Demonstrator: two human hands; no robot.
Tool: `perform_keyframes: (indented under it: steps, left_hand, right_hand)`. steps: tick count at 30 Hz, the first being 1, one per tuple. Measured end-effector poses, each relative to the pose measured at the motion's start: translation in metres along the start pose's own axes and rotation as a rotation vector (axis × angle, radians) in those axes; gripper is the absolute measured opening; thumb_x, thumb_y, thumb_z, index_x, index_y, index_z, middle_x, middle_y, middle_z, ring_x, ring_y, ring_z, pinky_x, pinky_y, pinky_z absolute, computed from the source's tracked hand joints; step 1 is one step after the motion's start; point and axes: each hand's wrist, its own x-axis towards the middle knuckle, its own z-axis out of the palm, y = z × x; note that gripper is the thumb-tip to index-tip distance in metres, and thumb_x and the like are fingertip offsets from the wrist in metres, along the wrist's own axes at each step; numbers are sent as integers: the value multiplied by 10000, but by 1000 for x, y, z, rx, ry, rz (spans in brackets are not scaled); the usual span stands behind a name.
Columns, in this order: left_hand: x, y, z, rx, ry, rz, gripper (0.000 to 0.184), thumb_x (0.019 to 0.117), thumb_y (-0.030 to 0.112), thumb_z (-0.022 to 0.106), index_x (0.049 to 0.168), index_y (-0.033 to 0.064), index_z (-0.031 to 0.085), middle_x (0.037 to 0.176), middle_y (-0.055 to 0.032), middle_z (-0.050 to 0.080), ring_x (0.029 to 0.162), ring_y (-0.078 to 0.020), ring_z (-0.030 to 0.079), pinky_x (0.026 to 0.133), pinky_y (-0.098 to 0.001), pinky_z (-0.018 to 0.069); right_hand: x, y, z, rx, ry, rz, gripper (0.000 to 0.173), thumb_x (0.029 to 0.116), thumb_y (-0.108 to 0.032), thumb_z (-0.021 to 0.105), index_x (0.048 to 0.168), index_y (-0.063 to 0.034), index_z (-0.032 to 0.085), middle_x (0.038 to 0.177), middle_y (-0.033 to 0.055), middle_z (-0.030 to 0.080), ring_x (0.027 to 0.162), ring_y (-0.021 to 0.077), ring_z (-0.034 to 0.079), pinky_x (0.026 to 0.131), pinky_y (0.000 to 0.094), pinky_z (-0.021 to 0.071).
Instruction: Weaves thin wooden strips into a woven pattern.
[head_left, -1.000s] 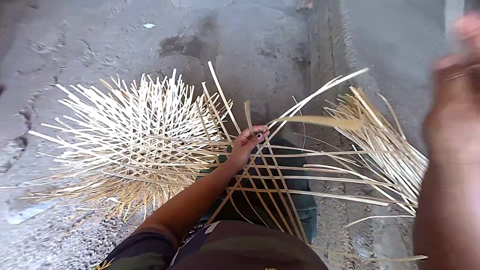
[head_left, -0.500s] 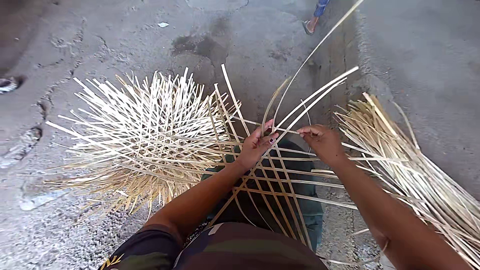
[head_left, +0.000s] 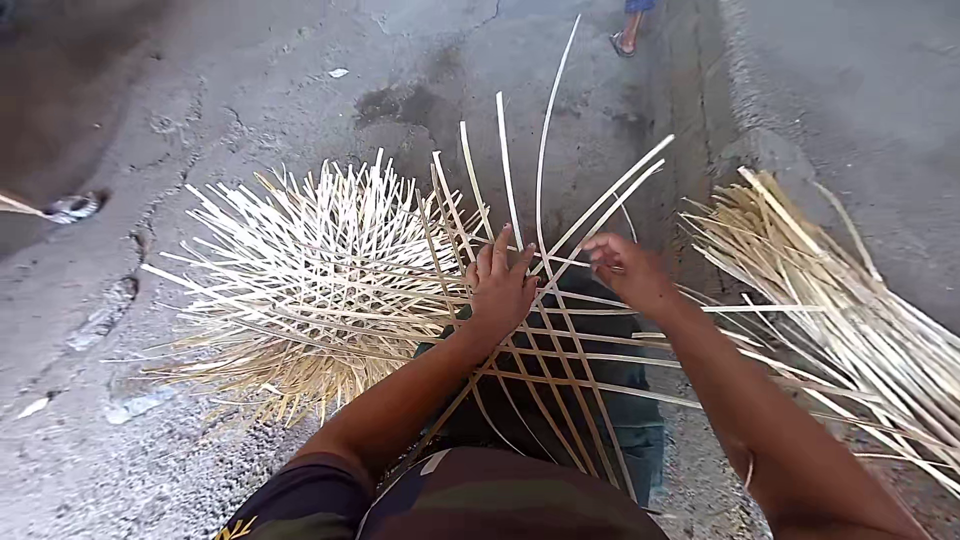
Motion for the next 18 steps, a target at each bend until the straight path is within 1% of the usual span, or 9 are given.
perform_keyframes:
  steps: [1,2,3,5,7,10,12,14,18]
  left_hand:
    - [0,0,0,41,-37,-15,487,985,435,618,1465,383,558,1669,-120,279,1473,-438,306,1058,-675,324]
    - [0,-1,1,57,-44,-21,464,989,446,603,1450,405,565,1639,-119,334,1489,-436,280,1088,-694,280]
    - [-1,-2,3,68,-26,-16,442,985,451,602,1425,409,583,1597,-124,396,1479,-435,292,1099,-698,260]
    - [-4,-3,6,82,-12,-6,401,997,446,590,1396,401,605,1533,-129,473,1467,-442,314,1111,-716,239]
    - [-6,-2,7,83,-20,-5,385,1011,433,569,1392,401,609,1516,-123,493,1476,-437,311,1126,-740,197]
    - [-10,-1,5,104,-30,-16,373,1008,427,572,1378,402,617,1497,-119,505,1485,-420,308,1141,-750,160]
    - [-16,1,1,130,-24,-30,354,1007,429,578,1354,387,631,1475,-123,515,1477,-419,313,1138,-743,168]
    - [-23,0,0,145,-12,-54,347,1005,435,583,1342,376,641,1462,-126,530,1470,-422,330,1143,-740,170]
    - [-31,-3,-2,162,-39,-55,346,1024,432,550,1360,396,625,1493,-104,510,1482,-423,307,1141,-750,146]
  right_hand:
    - [1,-4,6,-34,24,-64,340,987,-30,612,1313,-124,630,1156,143,685,1008,326,688,869,578,571]
    - [2,-6,12,-74,45,-118,339,997,-44,595,1312,-148,662,1195,135,676,1052,319,681,903,577,566]
    - [3,-6,19,-109,68,-158,322,1009,-67,581,1284,-182,704,1188,119,675,1057,307,672,908,575,552]
    - [3,-3,29,-115,83,-186,287,1038,-99,563,1227,-209,749,1144,104,676,1036,287,665,897,557,544]
    - [4,5,32,-28,82,-193,268,1030,-84,582,1198,-189,763,1134,100,677,1006,249,671,873,489,569]
    - [3,14,36,134,29,-179,245,1021,-61,598,1198,-146,744,1162,86,669,1033,191,663,899,401,577]
    - [3,17,42,194,18,-219,243,1012,-51,603,1189,-131,748,1147,66,688,1050,169,653,921,376,563]
    - [2,17,47,210,2,-247,248,1013,-65,600,1191,-144,753,1153,43,700,1072,153,649,945,367,552]
    - [1,12,53,217,34,-278,242,1009,-61,602,1166,-138,769,1108,63,689,1033,152,651,927,346,554]
